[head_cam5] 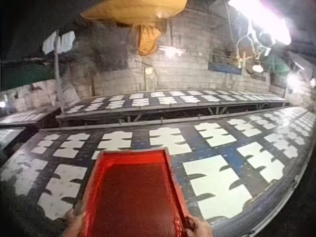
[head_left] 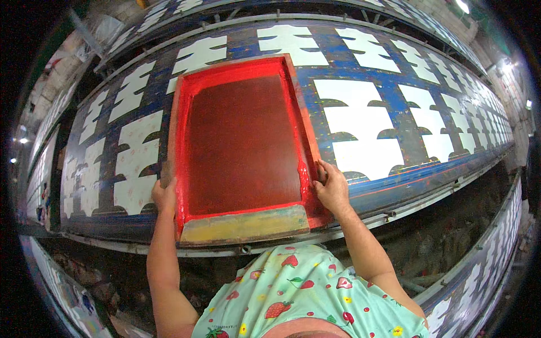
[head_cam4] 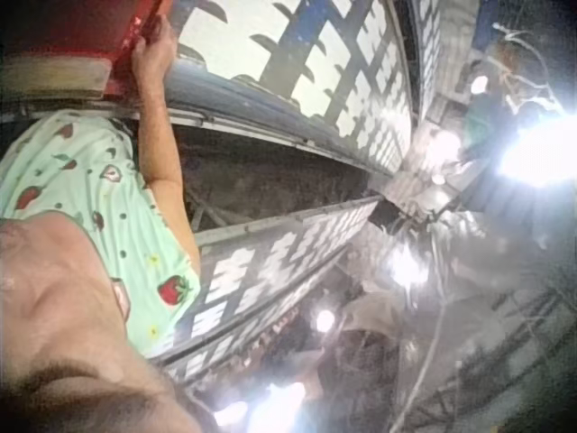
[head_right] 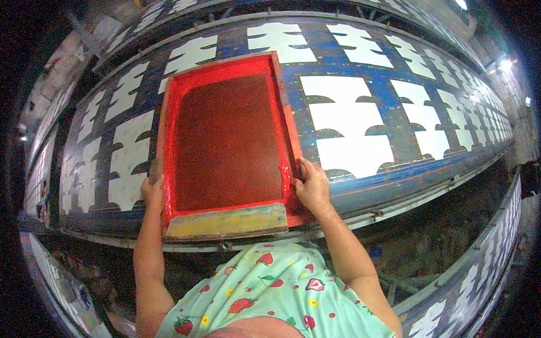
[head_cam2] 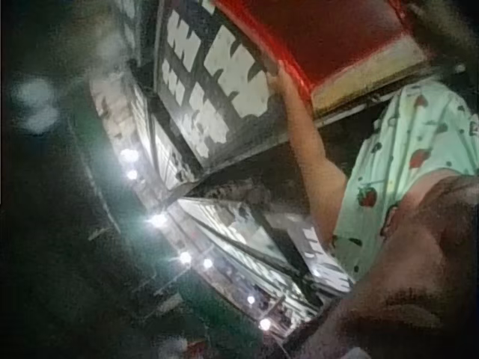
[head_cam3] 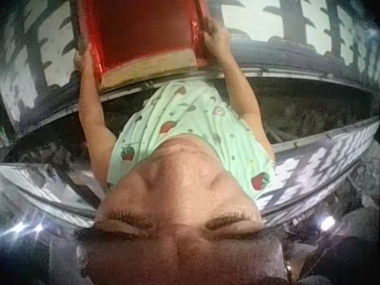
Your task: The person uses a squeegee to spread red ink across a screen printing frame placed over a patterned surface. They repeatedly pull the squeegee across the screen to evenly distribute the ink.
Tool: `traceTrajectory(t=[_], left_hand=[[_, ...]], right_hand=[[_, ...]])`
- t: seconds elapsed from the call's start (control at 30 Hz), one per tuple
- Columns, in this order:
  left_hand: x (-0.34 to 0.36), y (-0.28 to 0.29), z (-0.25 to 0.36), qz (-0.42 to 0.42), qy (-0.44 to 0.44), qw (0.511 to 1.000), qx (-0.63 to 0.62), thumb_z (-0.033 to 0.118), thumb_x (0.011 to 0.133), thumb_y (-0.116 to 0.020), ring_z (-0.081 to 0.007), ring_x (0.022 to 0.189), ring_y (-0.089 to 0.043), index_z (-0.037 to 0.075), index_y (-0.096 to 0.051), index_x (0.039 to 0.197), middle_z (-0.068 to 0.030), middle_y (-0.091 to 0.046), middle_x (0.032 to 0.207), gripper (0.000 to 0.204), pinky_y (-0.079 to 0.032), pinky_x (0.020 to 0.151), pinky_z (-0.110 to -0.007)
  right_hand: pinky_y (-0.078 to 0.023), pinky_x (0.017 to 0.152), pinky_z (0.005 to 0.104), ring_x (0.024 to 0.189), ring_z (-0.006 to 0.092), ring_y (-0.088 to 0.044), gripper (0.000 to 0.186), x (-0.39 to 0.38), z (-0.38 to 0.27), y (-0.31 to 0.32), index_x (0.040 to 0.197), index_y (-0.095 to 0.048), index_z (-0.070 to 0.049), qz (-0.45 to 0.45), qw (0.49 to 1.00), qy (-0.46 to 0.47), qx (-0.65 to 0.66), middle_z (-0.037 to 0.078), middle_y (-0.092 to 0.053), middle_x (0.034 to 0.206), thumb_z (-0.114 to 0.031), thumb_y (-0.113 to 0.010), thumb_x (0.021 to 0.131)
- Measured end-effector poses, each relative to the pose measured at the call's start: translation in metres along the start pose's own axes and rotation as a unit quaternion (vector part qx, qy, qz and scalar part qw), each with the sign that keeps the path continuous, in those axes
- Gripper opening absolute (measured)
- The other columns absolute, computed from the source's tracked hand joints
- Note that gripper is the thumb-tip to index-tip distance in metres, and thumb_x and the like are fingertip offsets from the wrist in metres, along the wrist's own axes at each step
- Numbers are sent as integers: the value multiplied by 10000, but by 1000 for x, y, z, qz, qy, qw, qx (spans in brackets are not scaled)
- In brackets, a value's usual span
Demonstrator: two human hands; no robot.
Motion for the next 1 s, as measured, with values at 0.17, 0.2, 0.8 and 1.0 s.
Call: traceTrajectory(t=[0.17,0.2,0.8,1.0], left_hand=[[-7,2,-1,-14,19,1000,-18,241,947,-876,-314,1021,-775,-31,-780,1176,-160,-830,1112,368,-577,965,-448],[-6,2,1,-12,12,999,-28,234,950,-874,-309,1015,-772,-29,-779,1171,-153,-828,1106,356,-576,964,-445],[-33,-49,65,-89,66,969,-219,166,954,-885,-204,1038,-741,-6,-757,1251,-82,-796,1187,367,-561,975,-372],[-93,-135,148,-66,54,981,-173,118,932,-897,-207,1006,-749,-16,-748,1239,-97,-803,1156,367,-573,945,-381]], right_hand=[[-576,901,492,980,369,-688,524,6,-7,-4,1351,-765,-133,36,998,15,-53,140,-656,1010,1,-745,844],[-576,881,482,962,356,-688,491,8,-10,-3,1315,-782,-129,38,998,11,-43,134,-654,998,0,-742,843],[-605,956,492,1088,367,-725,334,46,17,105,1095,-846,-142,26,998,-46,-18,148,-710,1079,6,-716,825],[-611,945,466,1036,359,-752,380,58,126,172,1100,-872,-128,62,993,-103,-8,138,-715,1033,42,-720,796]])
Point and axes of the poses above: each hand's wrist, its own x-axis towards the middle knuckle, its own y-axis out of the back of the hand, z = x × y, the point moved 5 cm from there along x, towards the middle knuckle
